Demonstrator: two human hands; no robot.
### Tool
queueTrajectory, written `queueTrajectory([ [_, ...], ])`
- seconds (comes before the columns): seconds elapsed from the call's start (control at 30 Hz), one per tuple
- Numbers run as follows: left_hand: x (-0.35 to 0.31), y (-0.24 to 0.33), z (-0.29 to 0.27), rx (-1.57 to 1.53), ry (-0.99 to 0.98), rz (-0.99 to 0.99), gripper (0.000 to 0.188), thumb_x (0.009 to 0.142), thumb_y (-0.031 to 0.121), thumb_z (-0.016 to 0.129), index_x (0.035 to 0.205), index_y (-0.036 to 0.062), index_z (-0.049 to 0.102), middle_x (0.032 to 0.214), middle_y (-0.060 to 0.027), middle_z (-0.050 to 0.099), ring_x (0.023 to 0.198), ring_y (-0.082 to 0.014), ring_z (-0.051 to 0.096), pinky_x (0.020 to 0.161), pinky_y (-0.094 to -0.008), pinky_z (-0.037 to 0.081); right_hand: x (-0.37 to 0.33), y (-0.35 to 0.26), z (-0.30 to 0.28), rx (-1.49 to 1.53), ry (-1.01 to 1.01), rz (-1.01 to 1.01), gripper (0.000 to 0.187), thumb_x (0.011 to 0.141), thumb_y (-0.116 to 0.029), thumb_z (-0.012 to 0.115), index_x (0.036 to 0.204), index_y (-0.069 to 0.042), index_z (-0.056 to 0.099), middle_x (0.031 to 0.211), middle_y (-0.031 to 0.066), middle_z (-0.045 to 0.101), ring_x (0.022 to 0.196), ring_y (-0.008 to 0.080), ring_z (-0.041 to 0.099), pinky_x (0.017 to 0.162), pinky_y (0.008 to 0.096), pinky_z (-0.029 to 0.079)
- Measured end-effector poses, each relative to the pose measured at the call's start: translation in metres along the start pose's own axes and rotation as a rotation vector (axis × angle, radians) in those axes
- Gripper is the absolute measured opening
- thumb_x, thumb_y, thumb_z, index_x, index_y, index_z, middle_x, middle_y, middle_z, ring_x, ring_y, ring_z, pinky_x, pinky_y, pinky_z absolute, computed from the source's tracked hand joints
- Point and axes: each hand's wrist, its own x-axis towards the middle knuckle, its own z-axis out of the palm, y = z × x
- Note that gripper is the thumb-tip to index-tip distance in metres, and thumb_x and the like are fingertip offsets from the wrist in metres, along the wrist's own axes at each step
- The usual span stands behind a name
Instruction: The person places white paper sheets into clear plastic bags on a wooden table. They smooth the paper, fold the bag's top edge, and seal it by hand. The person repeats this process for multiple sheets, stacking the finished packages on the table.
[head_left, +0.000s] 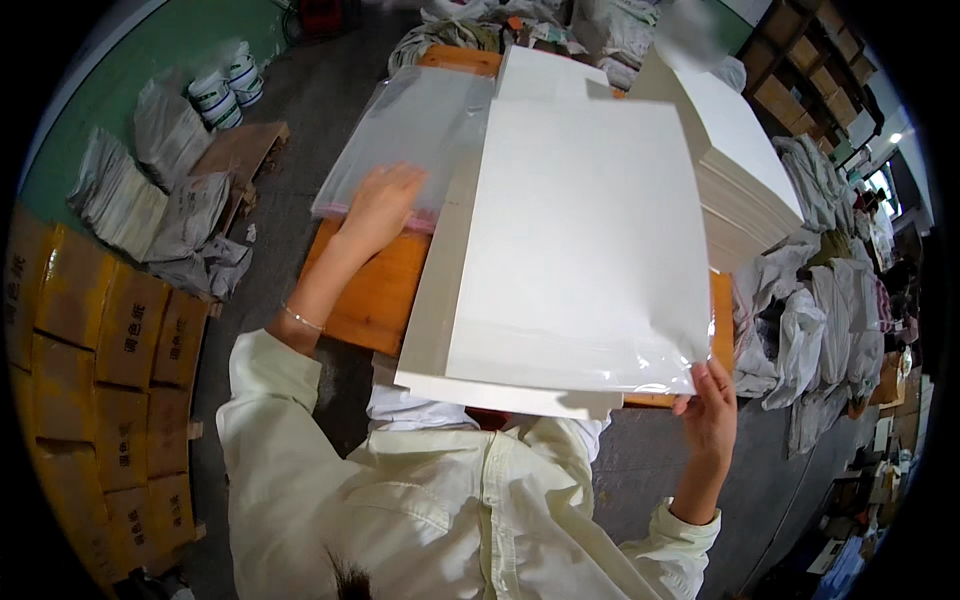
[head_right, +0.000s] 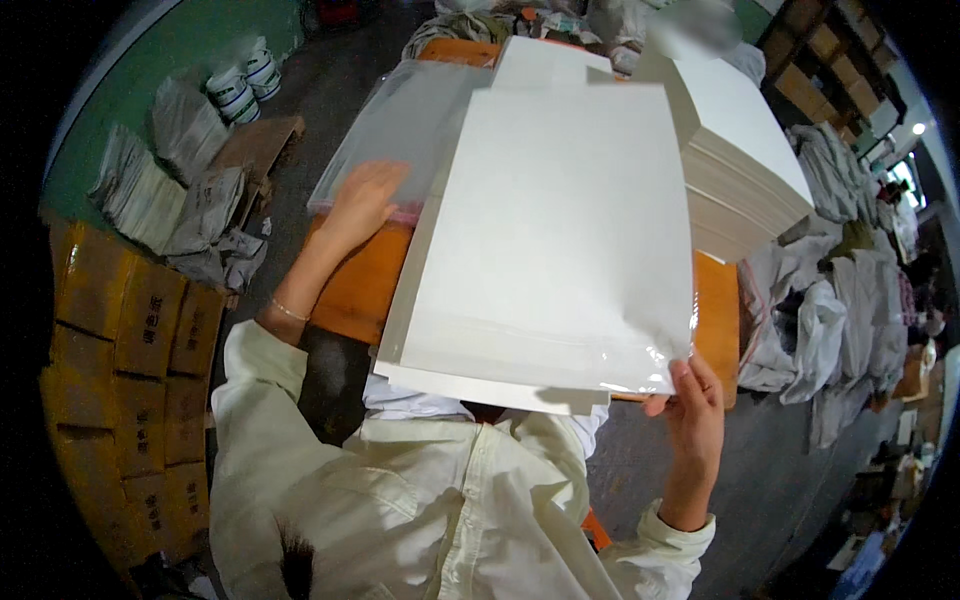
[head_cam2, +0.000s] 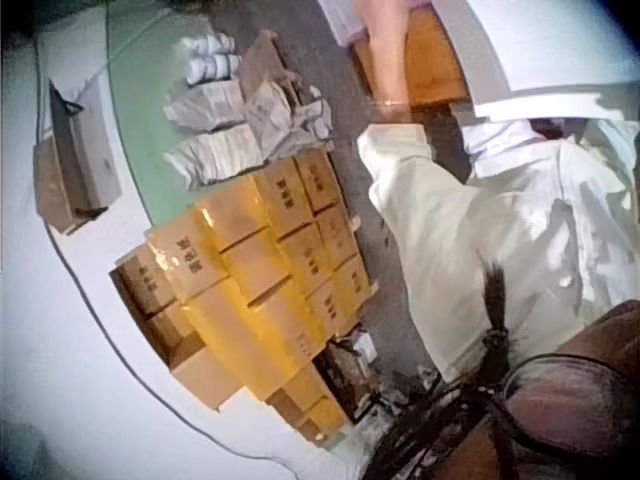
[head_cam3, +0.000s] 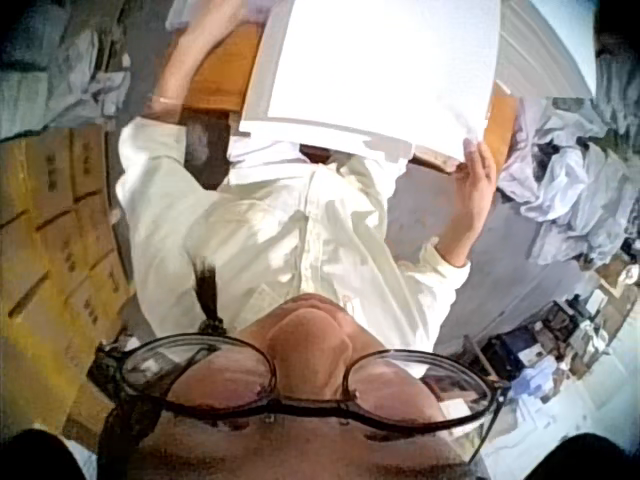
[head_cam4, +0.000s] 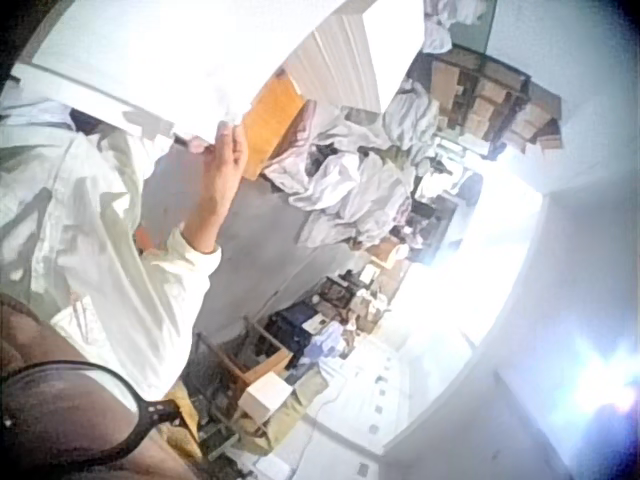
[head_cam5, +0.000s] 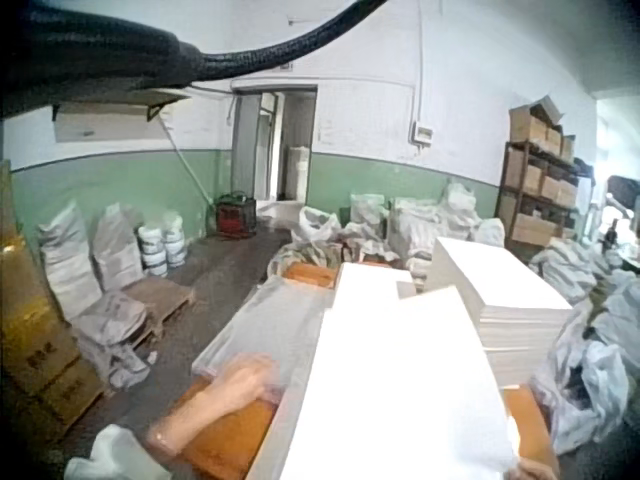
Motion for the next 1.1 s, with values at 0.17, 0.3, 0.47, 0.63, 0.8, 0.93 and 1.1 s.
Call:
queueTrajectory([
  [0.17,0.013,-0.021,0.066,-0.382,-0.093,0.019,0.036,0.085,0.003,0.049,0.121,-0.0013,0.054,0.128,-0.0141,0.055,0.120,-0.0301,0.050,0.102,-0.0381,0.039,0.062,-0.038,0.025,0.154,-0.155,-0.133,0.022,0.098,-0.014,0.047,0.111,0.003,0.055,0.086,0.0040,0.063,0.067,0.0076,0.063,0.057,0.0176,0.054],
  [0.3,0.005,-0.029,0.068,-0.007,-0.005,0.215,0.033,0.084,0.007,0.054,0.116,-0.0014,0.057,0.121,-0.0149,0.060,0.118,-0.0266,0.055,0.102,-0.0364,0.043,0.163,-0.057,0.071,0.408,-0.194,-0.027,0.017,0.097,-0.011,0.048,0.104,0.004,0.054,0.092,0.0092,0.063,0.075,0.0080,0.064,0.070,0.0164,0.057],
  [0.47,0.007,-0.020,0.053,-0.017,0.107,0.227,0.031,0.080,0.006,0.056,0.109,-0.0020,0.062,0.117,-0.0142,0.063,0.115,-0.0259,0.057,0.098,-0.0369,0.045,0.303,-0.048,0.094,0.423,-0.108,0.051,0.015,0.098,-0.005,0.039,0.108,0.007,0.042,0.110,0.0239,0.059,0.080,0.0131,0.063,0.067,0.0188,0.058],
  [0.63,-0.014,-0.020,0.039,-0.040,0.138,0.152,0.031,0.075,0.004,0.060,0.104,-0.0023,0.064,0.114,-0.0140,0.064,0.106,-0.0268,0.062,0.093,-0.0371,0.048,0.405,-0.015,0.088,0.337,0.145,0.189,0.013,0.097,-0.002,0.036,0.105,0.008,0.038,0.108,0.0286,0.056,0.078,0.0167,0.061,0.066,0.0207,0.057],
  [0.8,-0.006,0.003,0.030,-0.063,0.106,0.180,0.032,0.073,0.005,0.062,0.104,-0.0010,0.065,0.107,-0.0111,0.067,0.103,-0.0230,0.063,0.089,-0.0346,0.049,0.499,0.007,-0.030,0.084,0.247,0.151,0.010,0.096,-0.004,0.036,0.098,0.005,0.038,0.098,0.0214,0.055,0.079,0.0204,0.060,0.063,0.0275,0.058],
  [0.93,-0.037,0.005,0.002,0.119,-0.031,0.098,0.035,0.073,0.007,0.062,0.107,-0.0003,0.064,0.109,-0.0115,0.066,0.095,-0.0204,0.066,0.081,-0.0301,0.051,0.512,0.021,0.038,-0.144,0.490,0.318,0.017,0.097,-0.016,0.039,0.097,0.001,0.044,0.087,0.0136,0.054,0.077,0.0238,0.060,0.056,0.0309,0.058],
  [1.1,-0.059,0.010,-0.015,0.157,-0.139,0.026,0.038,0.076,0.010,0.060,0.113,0.0010,0.062,0.114,-0.0135,0.065,0.087,-0.0191,0.068,0.070,-0.0273,0.053,0.515,0.035,0.005,-0.908,0.602,-0.283,0.018,0.091,-0.020,0.046,0.093,-0.006,0.057,0.084,0.0135,0.060,0.078,0.0274,0.062,0.068,0.0360,0.053],
])
